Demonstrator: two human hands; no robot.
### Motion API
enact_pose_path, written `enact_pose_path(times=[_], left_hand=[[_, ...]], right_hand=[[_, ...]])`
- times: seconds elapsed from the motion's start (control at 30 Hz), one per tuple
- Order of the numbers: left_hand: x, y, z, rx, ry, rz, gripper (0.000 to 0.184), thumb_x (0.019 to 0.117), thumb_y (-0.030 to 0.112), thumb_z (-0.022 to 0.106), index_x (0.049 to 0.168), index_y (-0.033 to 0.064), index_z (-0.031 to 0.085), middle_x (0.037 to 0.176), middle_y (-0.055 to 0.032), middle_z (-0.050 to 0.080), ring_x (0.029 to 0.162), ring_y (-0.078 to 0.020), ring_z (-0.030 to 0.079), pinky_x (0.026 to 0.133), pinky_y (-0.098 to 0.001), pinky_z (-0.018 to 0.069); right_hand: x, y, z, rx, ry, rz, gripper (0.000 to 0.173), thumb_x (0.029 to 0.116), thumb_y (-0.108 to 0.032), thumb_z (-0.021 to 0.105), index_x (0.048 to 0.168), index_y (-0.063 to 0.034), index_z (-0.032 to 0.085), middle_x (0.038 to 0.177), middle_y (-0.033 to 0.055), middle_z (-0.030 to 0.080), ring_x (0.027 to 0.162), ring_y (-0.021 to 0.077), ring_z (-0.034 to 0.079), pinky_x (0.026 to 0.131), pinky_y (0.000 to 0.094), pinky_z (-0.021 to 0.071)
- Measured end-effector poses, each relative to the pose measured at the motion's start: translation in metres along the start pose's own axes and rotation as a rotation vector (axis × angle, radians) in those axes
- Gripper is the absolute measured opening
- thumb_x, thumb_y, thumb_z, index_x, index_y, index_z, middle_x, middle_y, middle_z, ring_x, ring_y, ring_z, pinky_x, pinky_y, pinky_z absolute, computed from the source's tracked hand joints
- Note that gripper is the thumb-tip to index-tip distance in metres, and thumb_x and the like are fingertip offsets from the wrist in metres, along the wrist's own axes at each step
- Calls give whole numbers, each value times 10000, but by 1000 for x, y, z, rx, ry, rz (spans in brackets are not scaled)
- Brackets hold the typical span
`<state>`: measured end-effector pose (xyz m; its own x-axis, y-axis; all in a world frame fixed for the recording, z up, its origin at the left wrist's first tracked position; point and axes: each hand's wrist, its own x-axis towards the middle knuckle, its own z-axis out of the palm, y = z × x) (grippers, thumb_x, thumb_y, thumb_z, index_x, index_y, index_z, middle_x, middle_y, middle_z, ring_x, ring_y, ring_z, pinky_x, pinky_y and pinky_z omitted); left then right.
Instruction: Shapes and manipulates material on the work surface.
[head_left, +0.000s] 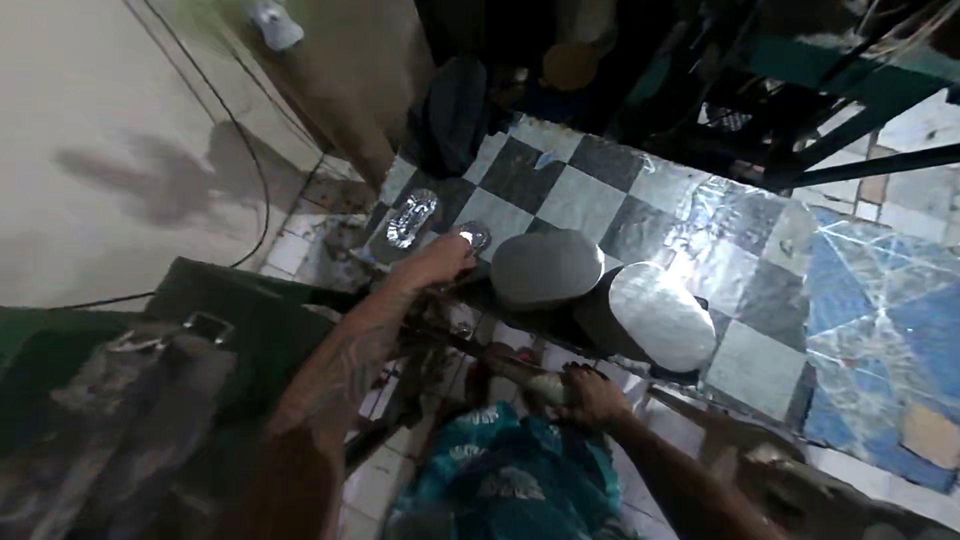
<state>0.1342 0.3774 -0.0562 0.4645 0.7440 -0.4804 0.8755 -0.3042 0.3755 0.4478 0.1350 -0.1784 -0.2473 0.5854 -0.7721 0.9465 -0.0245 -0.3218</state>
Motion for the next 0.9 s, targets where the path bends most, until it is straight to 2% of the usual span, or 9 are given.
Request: enact_pose_path(times=[0.1, 0.23, 0.37, 0.43, 0.5, 0.6, 0.7, 0.8, 0.9], left_hand=[[38, -10, 1, 89, -57, -15, 327, 1020, 270, 587, 1031, -39, 691, 1314, -266, 586, 1189, -415, 609, 971, -620, 504], [55, -28, 5, 86, -136, 34, 475, 985, 451, 654, 1127, 2, 709, 1359, -270, 562, 1214, -411, 595, 998, -624, 492], [50, -32, 11, -72, -105, 140, 280, 1033, 174, 580, 1136, -68, 676, 1284, -300, 597, 1206, -437, 586, 1030, -623, 451], [49, -32, 11, -177, -94, 131, 378, 1033, 112, 561, 1365, -70, 561, 1421, -322, 510, 1328, -455, 510, 1107, -627, 397], [49, -34, 11, -243, -58, 121, 455, 1003, 109, 630, 1408, -59, 509, 1428, -327, 496, 1320, -462, 511, 1096, -635, 404], [48, -39, 10, -187, -51, 77, 650, 929, 291, 772, 1419, -41, 506, 1439, -347, 467, 1313, -508, 496, 1068, -689, 406], [48, -32, 17, -160, -11, 36, 698, 935, 252, 756, 1460, -71, 429, 1427, -376, 466, 1306, -544, 491, 1052, -722, 399], [33, -14, 13, -220, 36, -73, 735, 929, 99, 707, 1513, -60, 290, 1278, -398, 556, 1161, -569, 582, 943, -738, 463], [37, -20, 8, -221, 52, -148, 805, 914, 133, 731, 1532, -16, 238, 1224, -386, 582, 1089, -559, 615, 890, -733, 486]], right_hand=[[5, 9, -1, 77, -31, 34, 928, 826, -700, 681, 1533, -147, 448, 1523, 171, 503, 1389, 387, 496, 1084, 644, 433], [15, 20, 7, 89, -39, 78, 917, 815, -758, 650, 1491, -154, 507, 1518, 159, 513, 1404, 366, 485, 1127, 613, 406], [10, 9, 5, 51, 33, 67, 935, 805, -745, 669, 1500, -144, 499, 1519, 153, 514, 1412, 355, 479, 1134, 611, 395], [-1, -7, -1, 123, 49, 90, 867, 879, -584, 713, 1530, -77, 446, 1566, 181, 453, 1475, 362, 390, 1207, 596, 277], [-31, -37, -20, 346, 122, 76, 611, 969, -319, 689, 1463, -5, 514, 1491, 243, 510, 1418, 390, 452, 1198, 574, 312], [-113, -94, -62, 572, 584, -200, 441, 1009, -286, 627, 1308, 37, 644, 1316, 227, 650, 1265, 327, 606, 1129, 480, 447], [-143, -98, -108, 124, 1206, -262, 411, 970, -374, 651, 1107, 2, 744, 1113, 176, 751, 1093, 340, 713, 986, 536, 546], [-132, -64, -156, -137, 1146, -249, 584, 921, -556, 678, 1160, -26, 729, 1120, 150, 744, 1130, 349, 680, 1176, 568, 370], [-114, -46, -164, -29, 968, -298, 373, 939, -323, 718, 1158, -21, 719, 1073, 122, 741, 1094, 280, 689, 1222, 535, 313]])
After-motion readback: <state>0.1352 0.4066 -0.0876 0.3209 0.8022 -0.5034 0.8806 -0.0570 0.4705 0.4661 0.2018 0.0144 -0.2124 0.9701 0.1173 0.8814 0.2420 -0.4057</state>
